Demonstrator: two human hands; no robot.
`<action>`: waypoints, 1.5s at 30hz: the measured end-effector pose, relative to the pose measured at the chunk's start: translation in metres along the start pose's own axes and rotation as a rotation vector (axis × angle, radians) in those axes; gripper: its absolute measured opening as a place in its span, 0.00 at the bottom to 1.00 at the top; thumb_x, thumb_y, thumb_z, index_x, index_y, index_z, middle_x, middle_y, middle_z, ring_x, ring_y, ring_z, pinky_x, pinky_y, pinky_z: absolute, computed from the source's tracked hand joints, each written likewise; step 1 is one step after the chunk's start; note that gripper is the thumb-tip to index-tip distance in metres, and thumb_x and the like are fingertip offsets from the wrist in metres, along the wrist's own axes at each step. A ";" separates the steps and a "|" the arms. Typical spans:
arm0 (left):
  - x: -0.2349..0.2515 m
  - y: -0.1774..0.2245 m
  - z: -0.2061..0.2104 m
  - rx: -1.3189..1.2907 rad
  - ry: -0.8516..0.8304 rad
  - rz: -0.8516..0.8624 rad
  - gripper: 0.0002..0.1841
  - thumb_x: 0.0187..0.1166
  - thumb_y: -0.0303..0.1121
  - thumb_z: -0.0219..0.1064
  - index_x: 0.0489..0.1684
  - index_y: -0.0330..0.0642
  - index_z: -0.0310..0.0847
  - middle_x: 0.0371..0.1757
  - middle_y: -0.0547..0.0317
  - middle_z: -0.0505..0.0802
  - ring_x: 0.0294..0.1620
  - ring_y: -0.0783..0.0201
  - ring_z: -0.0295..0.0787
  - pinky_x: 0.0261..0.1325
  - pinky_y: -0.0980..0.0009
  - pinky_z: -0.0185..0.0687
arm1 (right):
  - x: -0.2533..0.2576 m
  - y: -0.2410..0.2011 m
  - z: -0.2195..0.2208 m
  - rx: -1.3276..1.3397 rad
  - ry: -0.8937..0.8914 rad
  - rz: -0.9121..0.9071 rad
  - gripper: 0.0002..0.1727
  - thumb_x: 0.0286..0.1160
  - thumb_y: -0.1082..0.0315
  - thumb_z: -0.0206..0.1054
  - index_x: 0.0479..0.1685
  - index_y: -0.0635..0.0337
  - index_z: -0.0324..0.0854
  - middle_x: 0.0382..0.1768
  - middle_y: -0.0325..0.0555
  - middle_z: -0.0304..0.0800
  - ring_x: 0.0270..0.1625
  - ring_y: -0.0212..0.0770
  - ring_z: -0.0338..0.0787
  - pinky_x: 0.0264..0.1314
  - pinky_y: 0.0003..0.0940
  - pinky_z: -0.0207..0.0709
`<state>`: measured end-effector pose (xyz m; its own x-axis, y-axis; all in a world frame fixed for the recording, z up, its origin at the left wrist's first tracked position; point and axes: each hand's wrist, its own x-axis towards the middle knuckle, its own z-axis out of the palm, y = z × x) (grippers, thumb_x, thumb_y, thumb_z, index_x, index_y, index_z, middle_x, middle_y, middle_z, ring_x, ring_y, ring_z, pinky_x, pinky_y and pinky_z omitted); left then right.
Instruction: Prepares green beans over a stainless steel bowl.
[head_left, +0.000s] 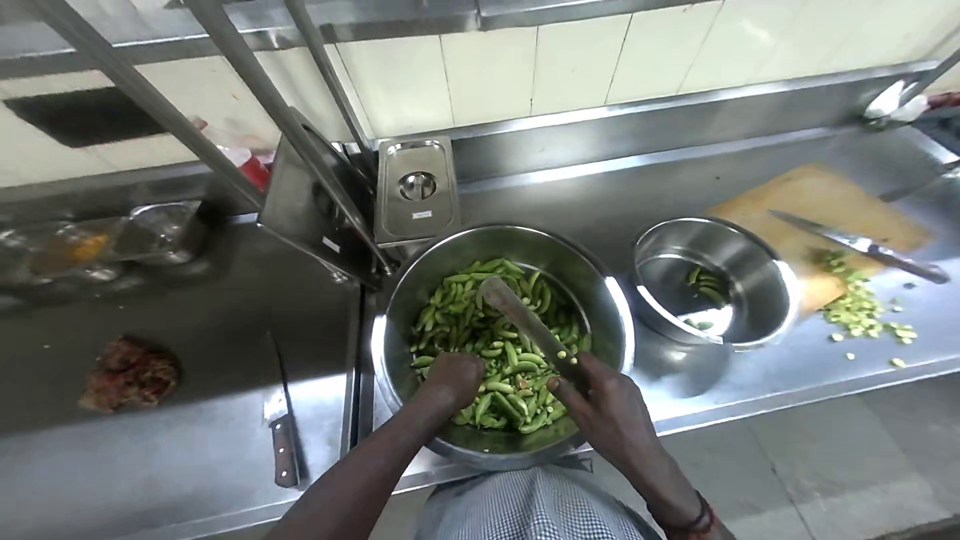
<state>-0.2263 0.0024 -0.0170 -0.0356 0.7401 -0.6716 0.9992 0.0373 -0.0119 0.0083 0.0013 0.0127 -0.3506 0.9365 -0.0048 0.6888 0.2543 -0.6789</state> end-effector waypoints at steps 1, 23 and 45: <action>0.002 -0.005 -0.001 -0.045 0.001 0.011 0.12 0.75 0.33 0.71 0.54 0.41 0.88 0.56 0.44 0.92 0.59 0.40 0.89 0.60 0.37 0.81 | 0.000 0.002 0.000 0.022 -0.002 0.012 0.25 0.76 0.35 0.63 0.41 0.48 0.84 0.24 0.35 0.82 0.27 0.38 0.84 0.31 0.44 0.80; -0.064 0.017 0.019 -0.967 0.772 0.628 0.06 0.75 0.38 0.73 0.39 0.50 0.94 0.48 0.71 0.94 0.51 0.77 0.90 0.55 0.74 0.89 | 0.000 -0.014 0.011 0.176 -0.081 -0.147 0.27 0.69 0.34 0.71 0.30 0.50 0.81 0.17 0.32 0.75 0.19 0.30 0.77 0.23 0.33 0.75; -0.074 0.033 0.018 -2.342 0.014 0.335 0.09 0.81 0.28 0.62 0.53 0.42 0.84 0.32 0.50 0.89 0.25 0.65 0.86 0.29 0.72 0.86 | -0.007 -0.020 0.017 0.293 0.041 -0.261 0.24 0.64 0.40 0.78 0.35 0.51 0.82 0.22 0.29 0.81 0.24 0.24 0.81 0.27 0.24 0.79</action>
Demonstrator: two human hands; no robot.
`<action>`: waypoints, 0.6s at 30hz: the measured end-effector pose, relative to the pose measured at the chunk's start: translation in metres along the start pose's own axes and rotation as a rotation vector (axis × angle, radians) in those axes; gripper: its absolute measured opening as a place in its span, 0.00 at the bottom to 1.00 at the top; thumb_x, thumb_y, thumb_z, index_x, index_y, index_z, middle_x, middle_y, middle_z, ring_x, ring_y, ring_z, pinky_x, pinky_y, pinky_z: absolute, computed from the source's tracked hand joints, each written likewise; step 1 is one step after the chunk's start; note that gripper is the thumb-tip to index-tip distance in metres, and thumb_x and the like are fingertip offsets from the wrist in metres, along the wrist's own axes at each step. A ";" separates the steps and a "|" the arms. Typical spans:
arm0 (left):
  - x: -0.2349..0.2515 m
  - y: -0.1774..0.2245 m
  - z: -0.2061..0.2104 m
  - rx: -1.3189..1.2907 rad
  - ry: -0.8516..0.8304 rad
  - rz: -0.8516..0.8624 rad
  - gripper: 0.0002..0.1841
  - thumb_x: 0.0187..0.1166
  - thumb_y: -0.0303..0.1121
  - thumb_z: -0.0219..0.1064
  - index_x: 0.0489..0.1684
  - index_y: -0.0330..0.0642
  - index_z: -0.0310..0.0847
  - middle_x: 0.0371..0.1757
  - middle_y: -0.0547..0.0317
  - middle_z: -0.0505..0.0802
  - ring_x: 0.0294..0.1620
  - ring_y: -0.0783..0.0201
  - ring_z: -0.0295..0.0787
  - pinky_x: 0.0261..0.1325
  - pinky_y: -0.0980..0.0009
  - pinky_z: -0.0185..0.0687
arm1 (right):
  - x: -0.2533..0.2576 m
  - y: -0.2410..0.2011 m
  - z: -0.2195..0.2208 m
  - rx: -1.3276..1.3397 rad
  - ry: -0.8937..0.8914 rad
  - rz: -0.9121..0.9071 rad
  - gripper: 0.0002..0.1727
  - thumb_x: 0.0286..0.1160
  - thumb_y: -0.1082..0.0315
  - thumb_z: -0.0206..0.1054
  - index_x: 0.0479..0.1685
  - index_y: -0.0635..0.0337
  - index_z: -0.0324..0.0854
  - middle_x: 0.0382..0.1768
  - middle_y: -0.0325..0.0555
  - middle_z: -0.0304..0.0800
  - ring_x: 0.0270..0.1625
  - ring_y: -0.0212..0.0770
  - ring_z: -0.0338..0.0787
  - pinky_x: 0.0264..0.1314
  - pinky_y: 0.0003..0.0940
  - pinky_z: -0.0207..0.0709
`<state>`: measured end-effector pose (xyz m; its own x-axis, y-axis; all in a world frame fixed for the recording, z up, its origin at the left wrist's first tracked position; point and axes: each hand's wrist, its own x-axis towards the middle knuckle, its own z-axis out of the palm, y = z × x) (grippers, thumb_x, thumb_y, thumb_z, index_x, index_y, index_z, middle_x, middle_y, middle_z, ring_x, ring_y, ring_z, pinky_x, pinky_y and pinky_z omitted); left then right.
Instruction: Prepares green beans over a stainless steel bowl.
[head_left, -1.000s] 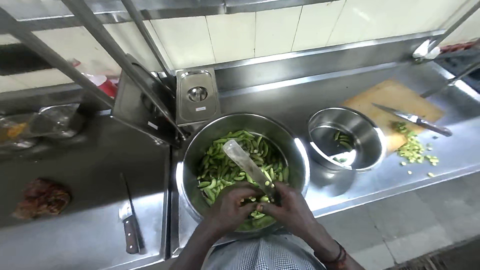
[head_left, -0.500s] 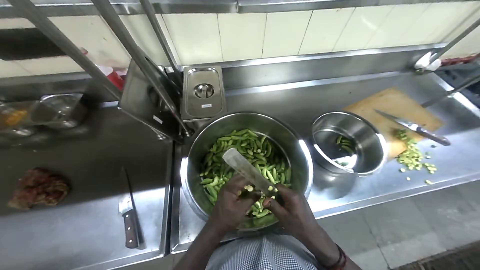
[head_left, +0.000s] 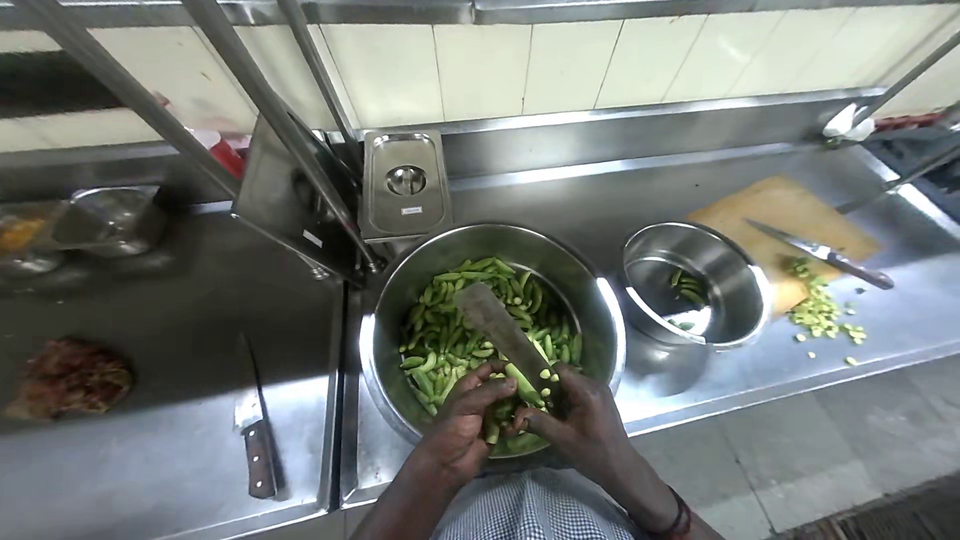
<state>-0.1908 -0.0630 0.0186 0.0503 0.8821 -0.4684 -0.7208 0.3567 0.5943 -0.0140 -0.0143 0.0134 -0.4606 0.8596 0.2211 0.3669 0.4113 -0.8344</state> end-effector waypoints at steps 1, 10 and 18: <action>-0.001 -0.001 0.001 -0.006 -0.001 -0.018 0.08 0.81 0.27 0.62 0.51 0.42 0.84 0.31 0.51 0.89 0.25 0.66 0.87 0.29 0.73 0.86 | 0.000 0.000 0.000 -0.004 0.004 -0.011 0.23 0.65 0.41 0.77 0.34 0.51 0.82 0.21 0.29 0.80 0.23 0.24 0.80 0.26 0.24 0.78; 0.006 -0.004 0.008 -0.129 0.212 -0.063 0.08 0.87 0.28 0.56 0.48 0.38 0.81 0.33 0.49 0.89 0.26 0.63 0.86 0.29 0.71 0.85 | 0.000 0.008 0.000 -0.195 0.069 -0.075 0.27 0.72 0.35 0.67 0.30 0.53 0.82 0.17 0.33 0.77 0.19 0.29 0.78 0.22 0.30 0.77; 0.031 0.001 -0.005 -0.167 0.360 -0.026 0.16 0.89 0.34 0.49 0.68 0.39 0.74 0.50 0.38 0.90 0.42 0.48 0.93 0.40 0.55 0.92 | 0.004 0.007 -0.020 -0.114 0.032 0.149 0.23 0.90 0.50 0.53 0.42 0.59 0.85 0.28 0.44 0.85 0.32 0.41 0.87 0.38 0.43 0.84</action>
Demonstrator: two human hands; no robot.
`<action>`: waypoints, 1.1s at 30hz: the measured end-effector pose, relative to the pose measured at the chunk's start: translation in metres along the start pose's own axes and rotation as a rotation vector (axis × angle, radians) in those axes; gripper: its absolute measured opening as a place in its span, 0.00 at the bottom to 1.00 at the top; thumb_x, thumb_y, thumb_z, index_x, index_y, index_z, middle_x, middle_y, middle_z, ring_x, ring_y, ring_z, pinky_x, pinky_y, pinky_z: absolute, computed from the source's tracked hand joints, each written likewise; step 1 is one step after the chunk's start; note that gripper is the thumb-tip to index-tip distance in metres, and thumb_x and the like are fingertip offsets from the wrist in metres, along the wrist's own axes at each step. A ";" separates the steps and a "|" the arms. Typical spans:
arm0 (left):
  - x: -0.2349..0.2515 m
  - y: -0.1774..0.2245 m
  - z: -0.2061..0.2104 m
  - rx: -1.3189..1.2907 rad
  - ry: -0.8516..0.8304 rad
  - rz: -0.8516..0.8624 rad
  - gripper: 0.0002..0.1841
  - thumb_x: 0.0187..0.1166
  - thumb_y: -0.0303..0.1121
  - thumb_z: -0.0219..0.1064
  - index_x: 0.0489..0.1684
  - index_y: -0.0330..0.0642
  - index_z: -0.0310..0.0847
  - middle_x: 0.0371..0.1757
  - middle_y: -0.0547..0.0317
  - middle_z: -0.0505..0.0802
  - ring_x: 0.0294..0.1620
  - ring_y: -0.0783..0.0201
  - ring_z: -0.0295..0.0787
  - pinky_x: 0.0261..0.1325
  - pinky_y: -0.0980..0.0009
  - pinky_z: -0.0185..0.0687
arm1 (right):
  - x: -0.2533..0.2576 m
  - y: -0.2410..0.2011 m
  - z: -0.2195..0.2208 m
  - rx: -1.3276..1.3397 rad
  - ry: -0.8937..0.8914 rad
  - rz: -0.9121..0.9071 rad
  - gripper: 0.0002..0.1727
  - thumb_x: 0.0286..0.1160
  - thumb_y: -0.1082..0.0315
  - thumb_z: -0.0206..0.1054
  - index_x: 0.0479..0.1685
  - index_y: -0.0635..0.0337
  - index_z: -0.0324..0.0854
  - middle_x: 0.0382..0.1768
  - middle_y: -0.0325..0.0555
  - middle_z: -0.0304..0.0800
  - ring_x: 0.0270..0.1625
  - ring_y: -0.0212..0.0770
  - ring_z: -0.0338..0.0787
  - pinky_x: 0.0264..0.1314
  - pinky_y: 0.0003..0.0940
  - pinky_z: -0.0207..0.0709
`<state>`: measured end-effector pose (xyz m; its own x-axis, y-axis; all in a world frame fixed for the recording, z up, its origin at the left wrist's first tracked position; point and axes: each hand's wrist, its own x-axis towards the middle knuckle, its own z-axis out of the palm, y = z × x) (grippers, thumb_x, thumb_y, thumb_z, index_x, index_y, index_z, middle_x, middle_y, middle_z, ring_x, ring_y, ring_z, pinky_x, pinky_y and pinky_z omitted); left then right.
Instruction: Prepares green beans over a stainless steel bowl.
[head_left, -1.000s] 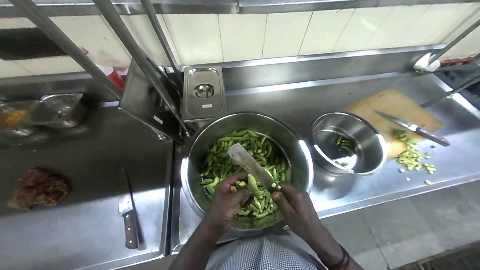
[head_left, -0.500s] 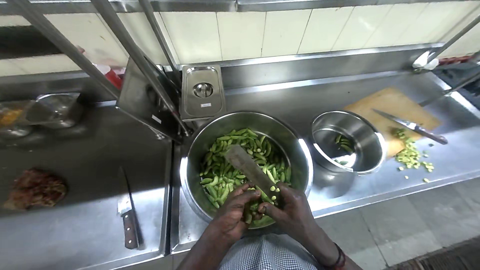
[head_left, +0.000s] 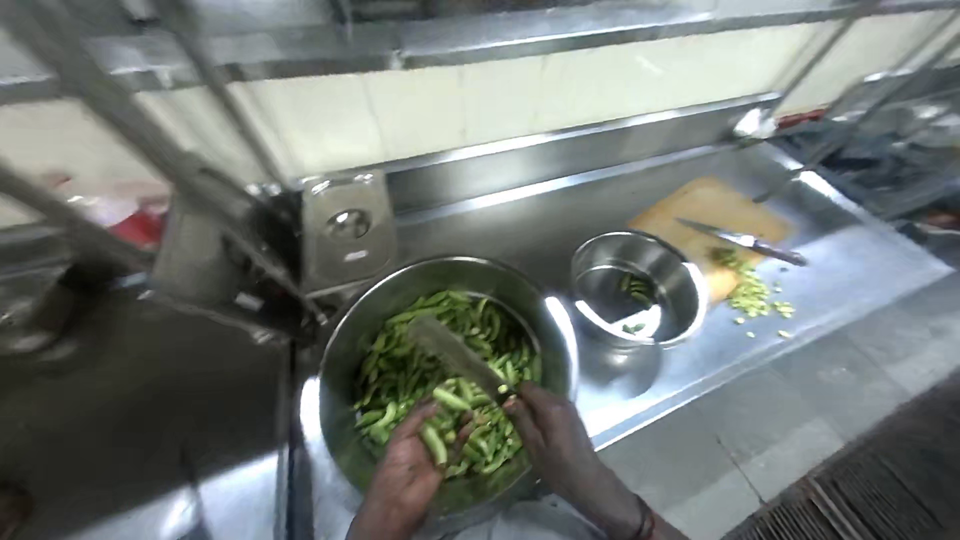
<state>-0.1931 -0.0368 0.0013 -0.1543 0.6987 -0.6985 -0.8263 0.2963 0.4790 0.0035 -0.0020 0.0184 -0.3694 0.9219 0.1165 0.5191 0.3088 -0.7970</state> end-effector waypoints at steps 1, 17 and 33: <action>0.006 -0.002 0.004 0.020 -0.015 -0.017 0.17 0.90 0.36 0.48 0.68 0.38 0.74 0.50 0.38 0.90 0.43 0.47 0.93 0.41 0.54 0.92 | 0.001 0.000 -0.005 0.052 -0.018 0.030 0.23 0.90 0.50 0.54 0.44 0.61 0.85 0.29 0.46 0.85 0.33 0.41 0.87 0.40 0.44 0.84; 0.076 -0.042 0.202 0.541 -0.477 0.008 0.40 0.88 0.65 0.44 0.90 0.46 0.50 0.85 0.45 0.70 0.80 0.44 0.73 0.76 0.44 0.71 | -0.007 0.027 -0.047 0.265 0.186 0.015 0.28 0.91 0.45 0.51 0.40 0.62 0.83 0.25 0.44 0.80 0.28 0.38 0.82 0.33 0.38 0.78; 0.028 0.054 0.003 1.703 -0.030 0.450 0.14 0.86 0.34 0.65 0.62 0.35 0.85 0.61 0.35 0.90 0.63 0.35 0.86 0.66 0.34 0.78 | -0.001 0.013 -0.014 0.005 0.025 0.084 0.20 0.78 0.50 0.69 0.60 0.54 0.84 0.45 0.41 0.89 0.42 0.38 0.89 0.43 0.44 0.86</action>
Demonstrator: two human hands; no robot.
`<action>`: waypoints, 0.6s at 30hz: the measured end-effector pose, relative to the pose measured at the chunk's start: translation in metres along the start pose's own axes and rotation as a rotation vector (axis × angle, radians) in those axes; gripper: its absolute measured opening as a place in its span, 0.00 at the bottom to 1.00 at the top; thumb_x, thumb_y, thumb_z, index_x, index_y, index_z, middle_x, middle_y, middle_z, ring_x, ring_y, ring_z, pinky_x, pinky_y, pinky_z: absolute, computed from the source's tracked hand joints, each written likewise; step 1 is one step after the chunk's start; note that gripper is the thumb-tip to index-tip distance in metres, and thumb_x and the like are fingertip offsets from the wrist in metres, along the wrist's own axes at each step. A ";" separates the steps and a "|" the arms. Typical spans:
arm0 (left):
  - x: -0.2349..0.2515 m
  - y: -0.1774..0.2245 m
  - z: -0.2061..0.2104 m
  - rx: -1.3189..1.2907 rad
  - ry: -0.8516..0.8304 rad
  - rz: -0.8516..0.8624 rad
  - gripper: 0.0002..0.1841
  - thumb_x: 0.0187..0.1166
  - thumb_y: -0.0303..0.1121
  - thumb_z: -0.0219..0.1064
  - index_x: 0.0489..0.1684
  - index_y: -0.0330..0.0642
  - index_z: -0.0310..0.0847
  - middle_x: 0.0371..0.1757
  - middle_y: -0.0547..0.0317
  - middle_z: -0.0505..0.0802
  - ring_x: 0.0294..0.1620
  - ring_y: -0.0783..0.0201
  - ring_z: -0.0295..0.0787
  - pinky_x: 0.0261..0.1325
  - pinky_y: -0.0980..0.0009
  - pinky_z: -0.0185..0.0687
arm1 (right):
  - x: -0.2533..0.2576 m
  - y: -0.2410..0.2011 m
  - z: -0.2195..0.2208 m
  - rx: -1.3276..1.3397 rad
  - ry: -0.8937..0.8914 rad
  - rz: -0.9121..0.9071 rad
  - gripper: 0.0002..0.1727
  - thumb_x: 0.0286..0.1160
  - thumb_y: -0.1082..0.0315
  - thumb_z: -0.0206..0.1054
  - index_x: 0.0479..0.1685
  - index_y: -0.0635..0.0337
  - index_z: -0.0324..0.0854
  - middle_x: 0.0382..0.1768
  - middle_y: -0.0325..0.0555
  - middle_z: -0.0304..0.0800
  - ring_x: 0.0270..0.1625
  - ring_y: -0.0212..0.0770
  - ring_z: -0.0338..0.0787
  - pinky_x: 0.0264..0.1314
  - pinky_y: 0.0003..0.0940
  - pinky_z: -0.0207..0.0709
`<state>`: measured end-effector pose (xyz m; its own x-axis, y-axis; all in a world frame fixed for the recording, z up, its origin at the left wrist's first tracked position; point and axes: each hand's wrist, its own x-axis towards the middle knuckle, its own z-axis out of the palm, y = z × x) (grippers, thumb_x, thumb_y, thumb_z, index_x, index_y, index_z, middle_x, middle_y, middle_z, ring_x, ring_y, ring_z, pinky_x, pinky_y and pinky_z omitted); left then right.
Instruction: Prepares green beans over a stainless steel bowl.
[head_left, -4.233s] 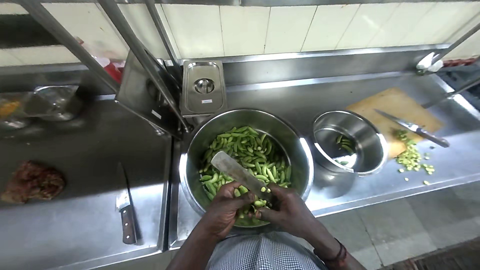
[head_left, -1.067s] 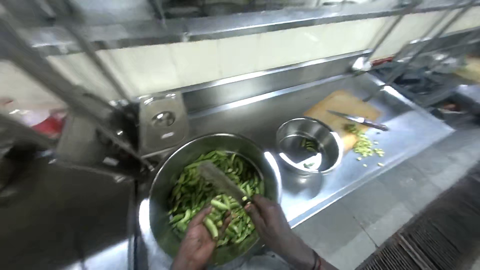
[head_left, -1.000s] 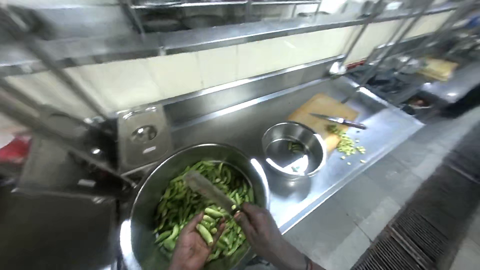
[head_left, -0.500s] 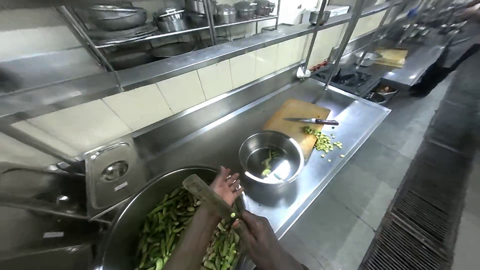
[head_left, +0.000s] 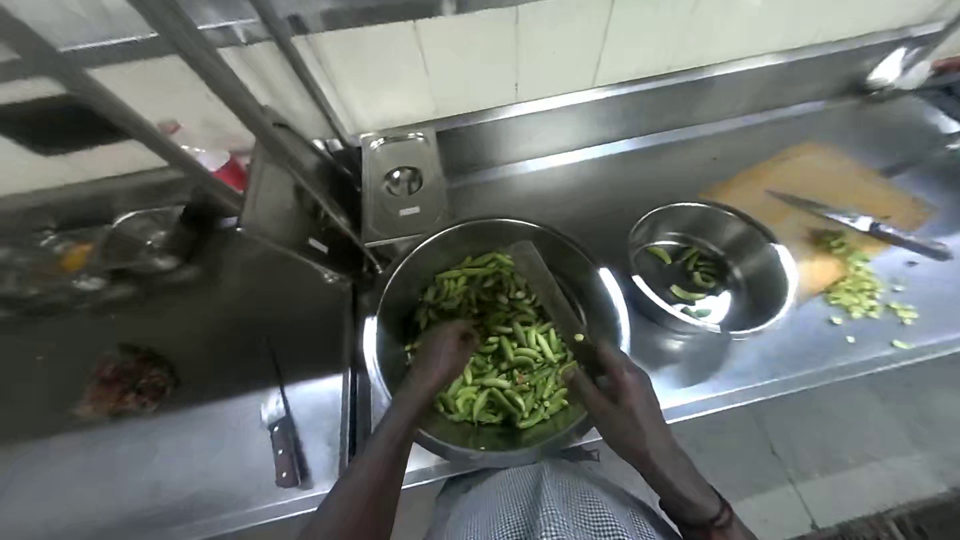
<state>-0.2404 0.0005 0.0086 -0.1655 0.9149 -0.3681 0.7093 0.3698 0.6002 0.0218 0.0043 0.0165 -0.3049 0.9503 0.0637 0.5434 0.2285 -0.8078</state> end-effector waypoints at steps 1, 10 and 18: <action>0.000 -0.002 0.005 0.114 -0.084 0.020 0.14 0.85 0.33 0.66 0.62 0.35 0.85 0.61 0.34 0.90 0.63 0.34 0.86 0.66 0.33 0.77 | 0.001 0.000 0.002 -0.012 0.000 -0.015 0.21 0.80 0.49 0.66 0.59 0.54 0.85 0.46 0.41 0.88 0.43 0.38 0.89 0.44 0.44 0.86; 0.033 -0.022 0.038 0.580 -0.248 0.128 0.17 0.83 0.26 0.62 0.66 0.51 0.86 0.64 0.42 0.88 0.67 0.40 0.84 0.65 0.41 0.82 | 0.001 -0.004 0.009 -0.053 -0.006 -0.040 0.23 0.79 0.44 0.63 0.56 0.53 0.85 0.41 0.38 0.87 0.39 0.35 0.88 0.40 0.40 0.86; -0.004 -0.007 0.014 -0.368 -0.057 0.135 0.11 0.87 0.32 0.64 0.60 0.37 0.82 0.56 0.45 0.90 0.51 0.51 0.90 0.57 0.51 0.86 | -0.003 -0.003 0.008 0.047 -0.013 0.031 0.21 0.78 0.45 0.64 0.53 0.53 0.85 0.37 0.37 0.88 0.38 0.35 0.89 0.42 0.40 0.85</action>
<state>-0.2357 -0.0081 -0.0040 -0.0414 0.9526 -0.3013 0.4273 0.2895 0.8565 0.0143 -0.0007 0.0141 -0.2988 0.9538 0.0307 0.5155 0.1884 -0.8359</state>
